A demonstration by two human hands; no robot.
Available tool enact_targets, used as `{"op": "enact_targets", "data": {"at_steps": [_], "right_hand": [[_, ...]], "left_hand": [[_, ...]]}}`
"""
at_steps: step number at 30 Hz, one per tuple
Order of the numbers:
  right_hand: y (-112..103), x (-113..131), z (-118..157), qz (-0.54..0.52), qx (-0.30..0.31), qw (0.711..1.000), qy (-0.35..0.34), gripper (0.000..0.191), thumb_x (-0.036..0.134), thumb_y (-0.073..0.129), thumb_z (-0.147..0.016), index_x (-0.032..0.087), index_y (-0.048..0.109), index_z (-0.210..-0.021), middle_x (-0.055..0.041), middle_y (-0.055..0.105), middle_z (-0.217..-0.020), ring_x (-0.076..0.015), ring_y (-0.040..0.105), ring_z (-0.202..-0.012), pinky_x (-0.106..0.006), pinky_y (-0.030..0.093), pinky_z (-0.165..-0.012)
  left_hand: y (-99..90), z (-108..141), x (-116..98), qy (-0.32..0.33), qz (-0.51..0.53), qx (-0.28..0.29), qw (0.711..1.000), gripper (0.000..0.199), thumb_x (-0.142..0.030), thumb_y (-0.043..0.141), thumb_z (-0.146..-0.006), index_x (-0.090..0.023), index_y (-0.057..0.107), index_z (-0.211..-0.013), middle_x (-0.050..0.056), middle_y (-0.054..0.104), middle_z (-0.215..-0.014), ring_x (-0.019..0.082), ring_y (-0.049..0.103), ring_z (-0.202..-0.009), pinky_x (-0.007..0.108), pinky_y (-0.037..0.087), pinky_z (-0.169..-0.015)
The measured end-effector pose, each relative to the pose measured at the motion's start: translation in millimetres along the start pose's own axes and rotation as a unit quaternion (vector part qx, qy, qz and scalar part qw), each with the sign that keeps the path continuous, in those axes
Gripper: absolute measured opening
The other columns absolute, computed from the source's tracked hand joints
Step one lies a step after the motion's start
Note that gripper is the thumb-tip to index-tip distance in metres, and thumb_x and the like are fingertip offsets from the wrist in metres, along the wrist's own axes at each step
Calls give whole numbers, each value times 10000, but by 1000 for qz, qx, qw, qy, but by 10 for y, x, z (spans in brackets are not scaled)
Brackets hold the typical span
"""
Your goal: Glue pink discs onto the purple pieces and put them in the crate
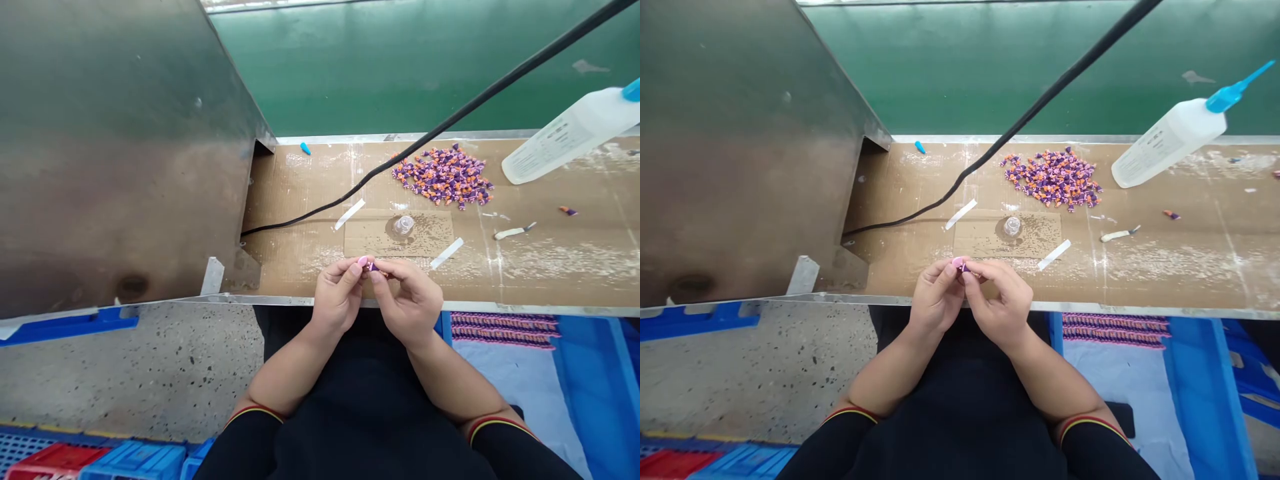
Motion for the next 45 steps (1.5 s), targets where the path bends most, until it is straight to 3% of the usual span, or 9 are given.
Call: {"op": "enact_targets", "data": {"at_steps": [10,16,23,32,45], "right_hand": [[6,41,-6,24,-4,999,-40,232,121,785,-985,292,828,-1136,-37,877,-983,-233,857,-848,-377,744,-755],[5,49,-6,49,2,998,-44,219,143,777,-994,309,830,-1127,-24,873,-957,-238,857,-830,-385,750,-745],[-11,86,-37,48,16,997,-57,259,106,793,-977,311,827,-1131,-15,870,-966,-223,855,-843,-362,749,-778],[-44,118,-38,50,28,997,-44,247,120,771,-986,316,838,-1123,-18,866,-956,-226,853,-830,-362,751,-768],[-4,43,24,9,-3,999,-31,241,121,770,-994,301,811,-1148,-28,863,-997,-228,850,-875,-381,745,-778]], "left_hand": [[21,45,-67,60,-33,-1,998,319,-526,1060,-713,-309,891,-874,44,858,-1001,154,806,-916,262,671,-918],[2,57,-107,108,-77,-25,991,360,-584,1051,-698,-297,886,-840,63,856,-996,209,826,-966,339,691,-970],[9,124,-231,232,-168,2,958,144,-465,927,-915,-329,898,-953,60,857,-1043,215,821,-1039,365,671,-1006],[84,253,-364,323,-250,-5,913,54,-411,870,-970,-371,893,-999,49,858,-1035,242,818,-1008,453,666,-993],[-18,238,-185,282,-224,-3,933,157,-473,851,-980,-357,893,-1077,64,856,-1115,262,811,-1124,452,646,-1091]]}}
Point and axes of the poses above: each hand's wrist, its own z-axis away from the middle knuckle, its own y-axis out of the palm, x = y × z, the point moved 7 cm from there along -z, towards the middle knuckle
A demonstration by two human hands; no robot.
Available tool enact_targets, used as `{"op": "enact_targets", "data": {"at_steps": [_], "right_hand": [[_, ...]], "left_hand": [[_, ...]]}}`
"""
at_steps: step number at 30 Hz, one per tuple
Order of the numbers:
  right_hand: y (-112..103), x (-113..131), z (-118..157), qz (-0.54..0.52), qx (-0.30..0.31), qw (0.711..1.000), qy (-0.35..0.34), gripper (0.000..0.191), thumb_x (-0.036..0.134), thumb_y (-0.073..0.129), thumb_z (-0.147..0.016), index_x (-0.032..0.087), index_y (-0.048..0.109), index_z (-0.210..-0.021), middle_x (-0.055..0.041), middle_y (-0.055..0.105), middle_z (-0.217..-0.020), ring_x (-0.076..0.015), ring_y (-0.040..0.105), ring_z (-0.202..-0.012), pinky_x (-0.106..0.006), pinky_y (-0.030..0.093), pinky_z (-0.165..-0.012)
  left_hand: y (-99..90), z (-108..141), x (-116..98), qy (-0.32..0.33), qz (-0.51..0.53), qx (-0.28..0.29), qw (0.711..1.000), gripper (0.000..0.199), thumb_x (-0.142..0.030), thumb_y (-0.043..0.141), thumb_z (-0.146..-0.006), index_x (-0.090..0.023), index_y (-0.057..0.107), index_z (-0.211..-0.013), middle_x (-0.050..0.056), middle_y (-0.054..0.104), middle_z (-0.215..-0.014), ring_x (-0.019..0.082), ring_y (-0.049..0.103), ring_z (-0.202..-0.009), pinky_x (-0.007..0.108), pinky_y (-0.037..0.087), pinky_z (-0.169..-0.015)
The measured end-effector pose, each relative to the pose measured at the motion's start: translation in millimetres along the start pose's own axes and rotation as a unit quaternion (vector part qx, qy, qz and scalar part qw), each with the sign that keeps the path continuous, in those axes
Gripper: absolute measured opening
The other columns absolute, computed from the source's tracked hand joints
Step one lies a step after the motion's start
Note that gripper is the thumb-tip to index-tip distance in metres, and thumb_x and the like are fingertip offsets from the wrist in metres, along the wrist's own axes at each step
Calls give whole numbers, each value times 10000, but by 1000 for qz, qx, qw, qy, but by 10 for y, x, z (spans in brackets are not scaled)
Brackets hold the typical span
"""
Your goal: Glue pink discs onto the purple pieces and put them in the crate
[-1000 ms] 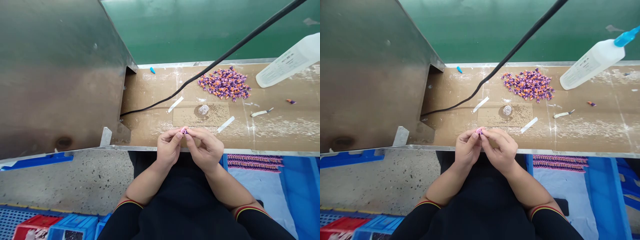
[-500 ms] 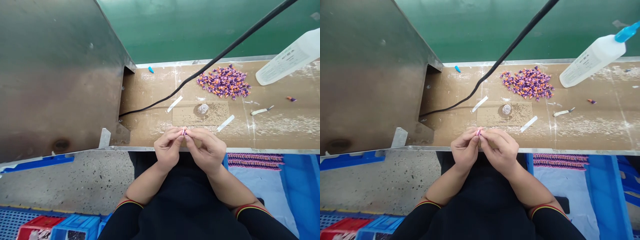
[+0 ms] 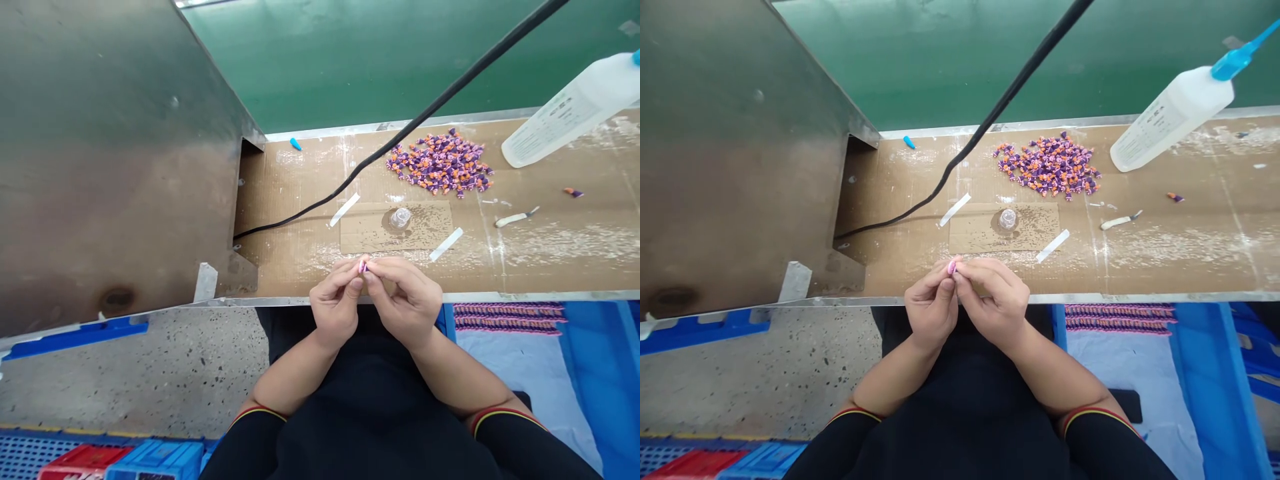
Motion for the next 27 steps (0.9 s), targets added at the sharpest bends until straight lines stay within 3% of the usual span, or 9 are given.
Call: {"op": "enact_targets", "data": {"at_steps": [5,7,10,13,15,17,21,25,27], "right_hand": [[-75,14,-13,-15,1,1000,-2,263,86,762,-989,284,802,-1157,-32,858,-1022,-209,840,-910,-358,728,-827],[-214,-59,-43,-5,18,1000,1,296,69,752,-990,283,789,-1191,-31,859,-1044,-204,834,-936,-362,717,-863],[-679,-308,-116,95,28,995,1,322,91,732,-1005,300,777,-1246,-24,861,-1067,-199,818,-903,-370,700,-858],[-1351,-624,-199,281,29,959,-22,245,123,713,-998,294,795,-1153,-23,846,-1014,-206,785,-830,-376,669,-805],[-1721,-866,-237,354,74,932,-18,202,111,689,-960,272,788,-1035,-33,817,-958,-218,760,-809,-375,645,-766],[-1954,-1087,-238,401,145,904,-7,188,105,664,-929,265,762,-941,-43,790,-919,-244,754,-852,-390,633,-787],[-2094,-1321,-152,442,249,862,-11,181,143,628,-953,265,749,-897,-76,777,-940,-275,733,-898,-408,617,-793],[-2161,-1348,-92,413,224,883,10,325,125,606,-957,266,765,-1202,-89,811,-1085,-286,761,-1012,-452,645,-903],[-2177,-1335,-82,389,199,899,28,328,165,639,-970,263,752,-1262,-100,817,-1156,-297,773,-1080,-485,654,-950]], "left_hand": [[108,7,22,7,15,33,999,138,-413,825,-1013,-360,889,-1123,70,850,-1175,240,807,-1158,397,636,-1113],[172,1,73,13,24,49,998,196,-375,811,-1027,-372,865,-1215,74,823,-1296,210,805,-1126,332,657,-1025],[245,-25,169,28,24,81,996,274,-328,791,-1037,-364,830,-1306,91,777,-1411,184,786,-1048,268,663,-825],[246,-61,259,27,6,113,993,203,-267,762,-1047,-324,866,-1211,100,788,-1336,202,763,-1133,270,660,-832],[204,-84,299,18,-7,119,993,172,-249,749,-1050,-303,877,-1151,104,783,-1268,212,746,-1167,261,644,-808],[164,-99,311,17,-17,120,992,158,-248,738,-1054,-290,879,-1113,109,772,-1213,210,735,-1135,251,620,-753],[133,-109,314,17,-37,116,992,133,-281,748,-1044,-266,879,-1055,117,757,-1166,197,718,-1011,273,616,-723],[121,-117,310,17,-50,103,993,132,-307,761,-1030,-251,880,-1011,117,758,-1154,167,703,-896,269,614,-695],[121,-120,307,14,-51,98,994,128,-303,767,-1025,-250,881,-1004,115,759,-1148,165,706,-895,262,614,-694]]}}
Point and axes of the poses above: each hand's wrist, its own z-axis away from the middle knuckle, its own y-axis out of the palm, x = y × z, the point moved 7 cm from there along -z, towards the middle knuckle
